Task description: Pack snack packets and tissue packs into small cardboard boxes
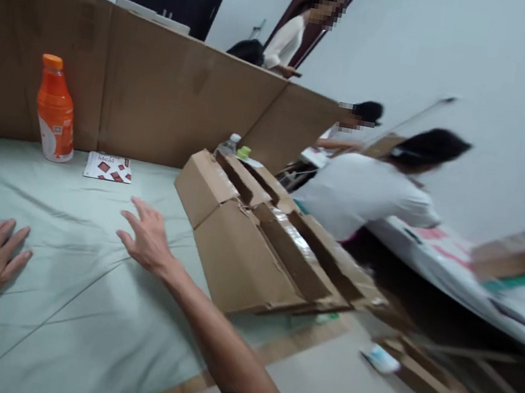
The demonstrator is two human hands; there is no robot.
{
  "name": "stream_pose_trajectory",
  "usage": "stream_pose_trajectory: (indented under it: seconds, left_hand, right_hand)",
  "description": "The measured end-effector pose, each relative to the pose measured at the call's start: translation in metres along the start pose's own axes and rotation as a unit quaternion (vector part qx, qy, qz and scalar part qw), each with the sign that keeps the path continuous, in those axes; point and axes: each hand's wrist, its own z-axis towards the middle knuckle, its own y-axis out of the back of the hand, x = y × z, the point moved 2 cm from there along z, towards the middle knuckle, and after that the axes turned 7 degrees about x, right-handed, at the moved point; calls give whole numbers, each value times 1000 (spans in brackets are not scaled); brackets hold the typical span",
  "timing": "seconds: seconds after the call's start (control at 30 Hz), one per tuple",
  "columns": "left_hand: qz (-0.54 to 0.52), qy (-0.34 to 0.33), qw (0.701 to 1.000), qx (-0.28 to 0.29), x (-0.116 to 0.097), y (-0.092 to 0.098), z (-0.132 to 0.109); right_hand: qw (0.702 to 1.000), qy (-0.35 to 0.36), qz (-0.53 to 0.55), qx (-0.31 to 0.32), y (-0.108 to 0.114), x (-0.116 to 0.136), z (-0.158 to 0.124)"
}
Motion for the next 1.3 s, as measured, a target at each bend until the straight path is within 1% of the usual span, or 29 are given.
stream_pose_trajectory:
  seconds: [0.03, 0.1, 0.13, 0.17, 0.23, 0.27, 0.3, 0.37, 0.4, 0.47, 0.53, 0.6, 0.63, 0.7, 0.77, 0.8, 0.83, 0.87, 0.9, 0.97, 1.03, 1.13, 1.23, 1.3]
  left_hand:
    - [2, 0, 1000, -3, 0, 0, 0]
    - [5, 5, 1000, -4, -2, 1, -1]
    - [5, 9, 1000, -3, -2, 1, -1]
    - [5, 12, 1000, -1, -3, 2, -2]
    - [4, 19, 1000, 3, -4, 4, -2]
    - [3, 23, 1000, 4, -4, 5, -2]
    - [2, 28, 1000, 5, -4, 6, -2]
    - [-4, 36, 999, 6, -3, 10, -2]
    - [-8, 40, 999, 6, -3, 13, -1]
    - [-20, 44, 999, 3, -5, 20, -1]
    - [-39, 33, 999, 6, -13, 28, -5]
    - [-62, 2, 998, 17, -28, 37, -15]
    - [-72, -17, 997, 24, -37, 42, -22]
    - [-106, -63, 991, 45, -59, 52, -39]
    - [-172, -111, 976, 77, -78, 64, -55]
    - [-215, -127, 963, 97, -85, 69, -61]
    - [-257, -135, 949, 119, -90, 73, -66]
    - [-293, -133, 937, 137, -93, 76, -70]
    - [-316, -126, 928, 153, -95, 78, -74]
    - [-334, -118, 920, 166, -95, 80, -83]
    - [-324, -122, 924, 162, -95, 79, -94]
    - [-311, -122, 930, 151, -96, 71, -111]
    - [-324, -160, 926, 111, -99, 61, -120]
    - [-341, -181, 919, 83, -99, 54, -122]
  right_hand:
    - [999, -13, -18, -45, 10, -16, -29]
    - [985, -83, -66, -134, 35, -57, -80]
    - [974, -134, -90, -158, 47, -80, -100]
    - [962, -191, -108, -162, 57, -102, -116]
    - [946, -286, -96, -117, 72, -138, -134]
    - [945, -308, -70, -86, 76, -151, -138]
    - [947, -313, -39, -60, 78, -159, -139]
    - [959, -279, 16, -42, 81, -162, -137]
    - [967, -249, 31, -45, 82, -157, -136]
    - [979, -192, 44, -45, 83, -138, -132]
    - [990, -126, 48, -31, 84, -110, -132]
    - [997, -46, 49, -23, 85, -77, -138]
    - [998, 5, 57, -21, 87, -60, -143]
    - [987, 113, 113, 5, 93, -29, -154]
    - [957, 193, 207, 59, 103, -7, -163]
    - [940, 215, 251, 85, 108, -2, -164]
    - [927, 221, 284, 103, 113, 1, -162]
    - [922, 217, 299, 111, 117, 2, -158]
    - [924, 212, 299, 114, 118, 3, -152]
    - [932, 218, 259, 130, 116, 6, -139]
    - [933, 252, 195, 167, 106, 18, -129]
    - [923, 296, 92, 229, 87, 51, -124]
    - [913, 312, 18, 263, 69, 83, -121]
    - [910, 312, -3, 274, 62, 94, -118]
